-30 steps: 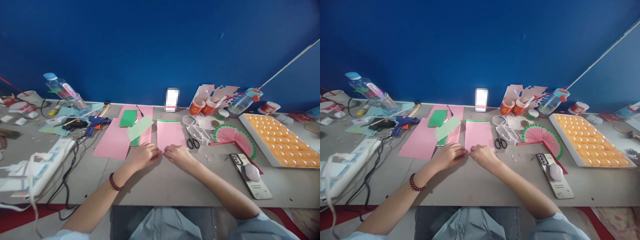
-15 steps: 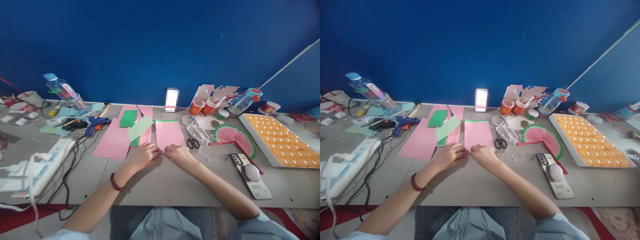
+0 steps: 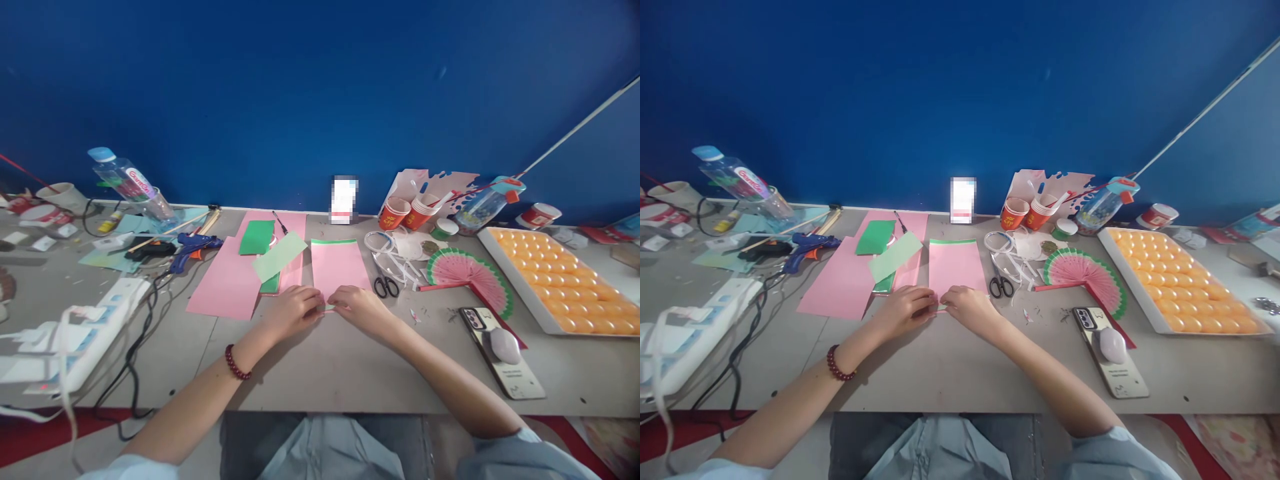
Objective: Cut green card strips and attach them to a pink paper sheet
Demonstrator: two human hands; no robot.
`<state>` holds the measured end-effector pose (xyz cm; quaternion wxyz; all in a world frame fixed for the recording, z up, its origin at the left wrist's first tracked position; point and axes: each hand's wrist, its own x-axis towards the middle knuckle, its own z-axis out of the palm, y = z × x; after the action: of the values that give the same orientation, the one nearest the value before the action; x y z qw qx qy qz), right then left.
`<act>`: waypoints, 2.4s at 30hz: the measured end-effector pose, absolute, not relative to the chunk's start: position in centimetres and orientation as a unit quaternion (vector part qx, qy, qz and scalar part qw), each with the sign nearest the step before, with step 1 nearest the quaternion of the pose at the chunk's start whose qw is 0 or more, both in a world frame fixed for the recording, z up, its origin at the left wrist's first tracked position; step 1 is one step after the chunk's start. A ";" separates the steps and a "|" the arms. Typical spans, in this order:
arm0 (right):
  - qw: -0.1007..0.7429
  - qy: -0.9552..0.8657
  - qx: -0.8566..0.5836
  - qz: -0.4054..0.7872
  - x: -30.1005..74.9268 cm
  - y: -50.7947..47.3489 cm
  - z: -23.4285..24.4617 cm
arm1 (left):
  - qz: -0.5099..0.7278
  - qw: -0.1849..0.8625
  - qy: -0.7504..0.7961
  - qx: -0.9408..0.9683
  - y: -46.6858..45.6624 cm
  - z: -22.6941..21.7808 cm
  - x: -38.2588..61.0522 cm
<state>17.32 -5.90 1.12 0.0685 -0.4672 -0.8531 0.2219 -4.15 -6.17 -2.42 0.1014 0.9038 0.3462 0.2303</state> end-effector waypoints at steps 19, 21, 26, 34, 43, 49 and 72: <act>0.121 -0.790 -0.496 0.340 18.0 -5.3 1.4 | 0.219 0.102 0.307 0.921 -6.4 -2.0 -3.9; 0.117 -0.792 -0.496 0.338 18.0 -5.3 1.4 | 0.218 0.100 0.299 0.924 -6.5 -2.1 -3.9; 0.116 -0.796 -0.482 0.346 18.2 -5.1 1.1 | 0.209 0.083 0.299 0.927 -6.6 -2.2 -3.9; 0.128 -0.787 -0.486 0.359 18.5 -4.7 0.2 | 0.201 0.059 0.297 0.932 -7.0 -1.8 -3.7; 0.118 -0.769 -0.497 0.384 18.5 -4.5 0.2 | 0.173 0.017 0.330 0.928 -8.2 -2.0 -2.8; 0.122 -0.753 -0.497 0.413 18.4 -4.4 0.6 | 0.178 0.053 0.355 0.916 -8.1 -2.2 -2.9; 0.128 -0.729 -0.503 0.445 18.4 -4.4 0.7 | 0.247 0.182 0.388 0.869 -7.0 -2.4 -2.5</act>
<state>18.37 -4.42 0.67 0.1285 -0.5035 -0.7292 0.4453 -2.54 -6.98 -2.45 0.1823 0.8694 0.3875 0.2466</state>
